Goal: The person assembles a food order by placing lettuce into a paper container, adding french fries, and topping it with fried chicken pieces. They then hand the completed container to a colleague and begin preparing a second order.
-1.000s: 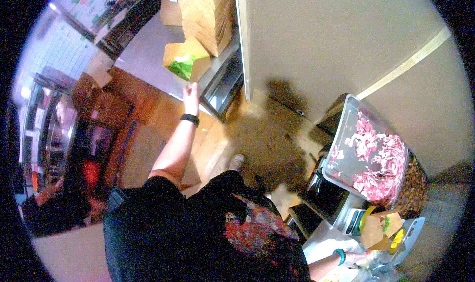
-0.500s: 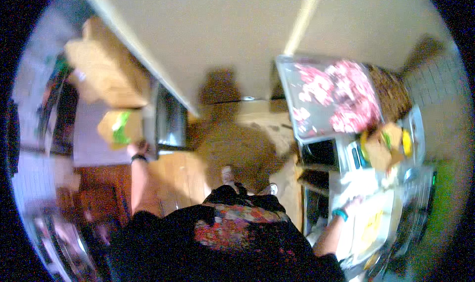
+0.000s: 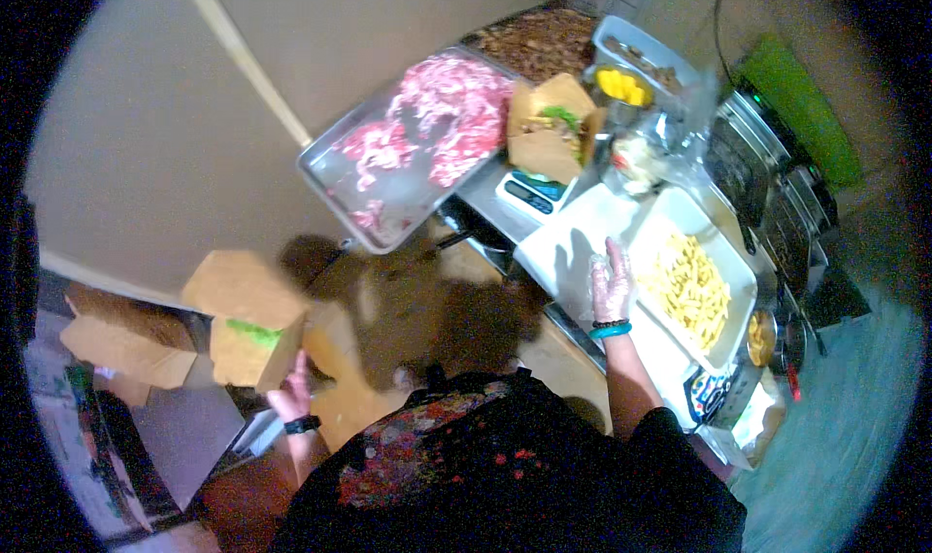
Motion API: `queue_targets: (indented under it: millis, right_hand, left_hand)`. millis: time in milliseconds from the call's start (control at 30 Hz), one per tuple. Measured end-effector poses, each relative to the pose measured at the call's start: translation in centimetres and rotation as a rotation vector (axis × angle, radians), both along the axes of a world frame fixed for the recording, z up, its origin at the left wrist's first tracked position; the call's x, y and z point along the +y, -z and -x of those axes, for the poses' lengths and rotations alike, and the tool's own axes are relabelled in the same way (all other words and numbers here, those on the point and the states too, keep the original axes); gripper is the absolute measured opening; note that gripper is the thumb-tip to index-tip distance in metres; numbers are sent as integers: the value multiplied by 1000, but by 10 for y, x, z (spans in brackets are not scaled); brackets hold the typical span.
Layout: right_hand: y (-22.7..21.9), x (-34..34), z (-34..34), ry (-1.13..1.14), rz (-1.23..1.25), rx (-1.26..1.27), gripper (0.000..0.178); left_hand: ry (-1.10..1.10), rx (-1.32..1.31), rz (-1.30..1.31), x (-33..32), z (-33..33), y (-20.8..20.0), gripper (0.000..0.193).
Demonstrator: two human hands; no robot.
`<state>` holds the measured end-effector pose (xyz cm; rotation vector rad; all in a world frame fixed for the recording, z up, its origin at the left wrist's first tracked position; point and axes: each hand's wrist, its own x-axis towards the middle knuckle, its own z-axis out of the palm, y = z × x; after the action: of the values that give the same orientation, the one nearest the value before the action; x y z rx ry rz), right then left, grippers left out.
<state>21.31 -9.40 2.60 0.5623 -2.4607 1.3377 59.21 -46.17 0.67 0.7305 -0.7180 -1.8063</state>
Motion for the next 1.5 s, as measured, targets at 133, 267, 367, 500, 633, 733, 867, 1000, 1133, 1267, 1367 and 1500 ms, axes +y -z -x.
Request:
queue_targets:
  millis: [133, 267, 367, 500, 633, 733, 867, 1000, 1133, 1267, 1367, 1500]
  right_hand:
    - [-8, 62, 21, 122, -139, 104, 39]
    - [1, 119, 30, 329, -219, 75, 34]
    - [20, 151, 40, 384, -298, 135, 31]
    - [31, 167, 44, 446, -406, 40, 34]
    - [46, 173, 45, 426, -329, 51, 38]
    - [41, 170, 48, 439, -491, -25, 43]
    - [42, 170, 50, 465, -517, -88, 47]
    - [41, 171, 51, 492, -565, -140, 48]
    - [47, 173, 51, 533, -710, -217, 48]
    - [51, 172, 58, 543, -799, -415, 51]
    - [22, 160, 58, 586, -722, -528, 50]
    - [17, 160, 56, 614, -785, -460, 42]
  left_hand:
    - [494, 57, 2, 70, 113, -27, 32]
    - [757, -33, -109, 129, 177, -20, 31]
    - [1039, -210, 81, 147, 203, 13, 31]
    - [1290, -287, 204, 184, 249, 1, 31]
    - [1437, -286, -170, 214, 297, -31, 33]
    - [1586, -210, -215, 220, 326, -8, 34]
    - [1661, -381, -22, 240, 361, -19, 34]
    - [1838, -562, 603, 240, 393, -20, 33]
    - [1870, -385, 326, 241, 415, -13, 30]
    - [1863, -261, 225, 242, 425, 23, 31]
    - [1836, -211, 254, 249, 434, 39, 31]
    - [1842, -183, 226, 258, 443, 29, 32]
